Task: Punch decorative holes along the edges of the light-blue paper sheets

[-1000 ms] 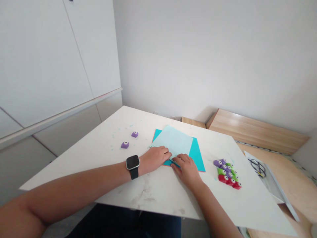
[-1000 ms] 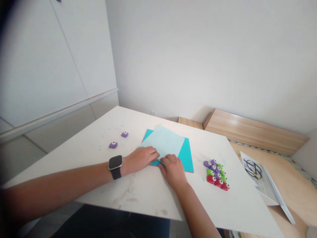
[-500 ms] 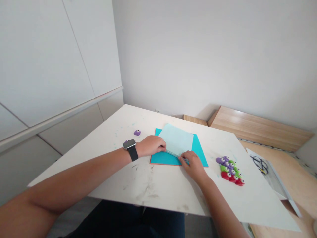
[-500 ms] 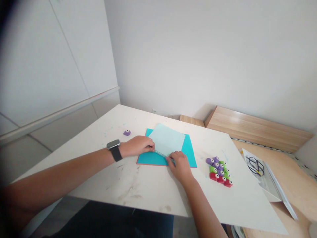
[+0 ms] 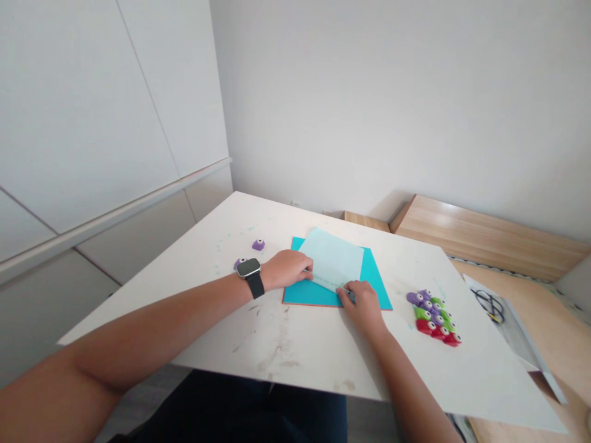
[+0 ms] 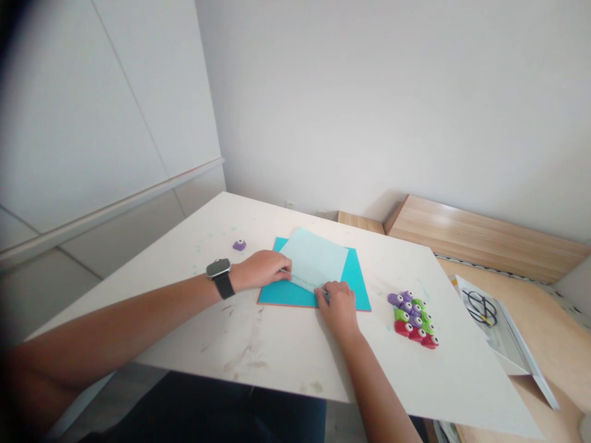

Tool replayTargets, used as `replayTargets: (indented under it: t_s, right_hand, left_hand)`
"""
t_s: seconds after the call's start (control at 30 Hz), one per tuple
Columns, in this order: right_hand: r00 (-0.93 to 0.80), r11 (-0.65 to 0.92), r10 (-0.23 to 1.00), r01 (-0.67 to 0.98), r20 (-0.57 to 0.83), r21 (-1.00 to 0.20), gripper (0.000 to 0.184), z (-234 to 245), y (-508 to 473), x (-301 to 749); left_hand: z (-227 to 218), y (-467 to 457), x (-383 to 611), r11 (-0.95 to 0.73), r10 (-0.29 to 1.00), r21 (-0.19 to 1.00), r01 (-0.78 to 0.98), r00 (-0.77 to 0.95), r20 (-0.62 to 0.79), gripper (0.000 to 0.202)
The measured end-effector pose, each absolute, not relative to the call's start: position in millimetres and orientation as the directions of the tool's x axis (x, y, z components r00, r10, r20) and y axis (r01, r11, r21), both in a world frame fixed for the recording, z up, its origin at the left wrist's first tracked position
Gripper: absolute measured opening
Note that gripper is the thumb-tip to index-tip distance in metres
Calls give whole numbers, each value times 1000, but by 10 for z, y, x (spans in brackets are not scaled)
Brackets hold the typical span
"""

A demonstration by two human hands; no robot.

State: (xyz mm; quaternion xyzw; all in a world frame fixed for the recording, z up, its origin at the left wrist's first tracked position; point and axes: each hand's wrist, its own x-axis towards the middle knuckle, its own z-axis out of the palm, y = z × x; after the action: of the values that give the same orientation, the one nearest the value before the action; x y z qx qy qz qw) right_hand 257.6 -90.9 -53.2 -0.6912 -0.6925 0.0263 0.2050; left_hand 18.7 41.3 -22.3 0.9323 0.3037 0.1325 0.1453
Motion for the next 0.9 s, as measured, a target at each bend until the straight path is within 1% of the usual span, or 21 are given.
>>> replayTargets:
  t_s: [0.07, 0.1, 0.13, 0.2, 0.23, 0.27, 0.3, 0.37, 0.43, 0.53, 0.63, 0.7, 0.77, 0.83, 0.9]
  right_hand:
    - [59, 16, 969, 953, 239, -302, 19, -540, -892, 2574]
    - [69, 5, 969, 955, 237, -296, 17, -543, -886, 2571]
    - [77, -4, 969, 956, 237, -294, 16, -546, -882, 2566]
    - [90, -15, 966, 955, 243, -296, 15, -551, -877, 2553]
    - [94, -17, 965, 954, 246, -300, 14, -554, -876, 2546]
    - [98, -19, 964, 953, 249, -303, 14, -556, -875, 2541]
    - [101, -20, 963, 952, 251, -307, 13, -557, -874, 2538]
    - [102, -16, 962, 947, 253, -320, 13, -553, -876, 2537]
    - [95, 0, 961, 940, 259, -342, 17, -535, -884, 2545]
    - [48, 53, 966, 926, 255, -373, 22, -476, -917, 2573]
    - [-12, 103, 972, 918, 234, -383, 19, -396, -973, 2601]
    - [-39, 117, 976, 923, 213, -366, 16, -348, -1017, 2602]
    - [-55, 118, 979, 938, 194, -327, 14, -310, -1062, 2574]
    - [-53, 104, 981, 955, 186, -276, 15, -280, -1099, 2514]
    - [-43, 87, 981, 969, 188, -232, 16, -256, -1116, 2432]
  left_hand:
    - [-175, 368, 202, -811, 579, 252, 529, 788, 209, 21]
    - [-148, 329, 213, -839, 542, 207, 503, 802, 249, 21]
    - [-127, 277, 227, -874, 486, 168, 456, 824, 291, 20]
    - [-122, 137, 268, -943, 334, 109, 316, 876, 349, 19]
    - [-142, 55, 294, -965, 261, 91, 245, 895, 360, 23]
    - [-176, -27, 322, -978, 209, 81, 192, 909, 360, 27]
    - [-216, -105, 350, -983, 185, 84, 166, 914, 361, 30]
    - [-291, -221, 398, -981, 192, 99, 167, 915, 356, 33]
    - [-312, -265, 423, -975, 220, 117, 190, 906, 360, 33]
    - [-225, -198, 401, -950, 311, 158, 270, 865, 393, 29]
    - [-118, -60, 325, -913, 407, 192, 360, 830, 382, 21]
    - [-102, 14, 268, -912, 410, 182, 369, 849, 332, 17]
    - [-131, 50, 225, -920, 391, 161, 358, 874, 288, 22]
    - [-176, 54, 203, -923, 383, 154, 353, 884, 269, 25]
    - [-209, 45, 202, -918, 393, 172, 357, 881, 265, 26]
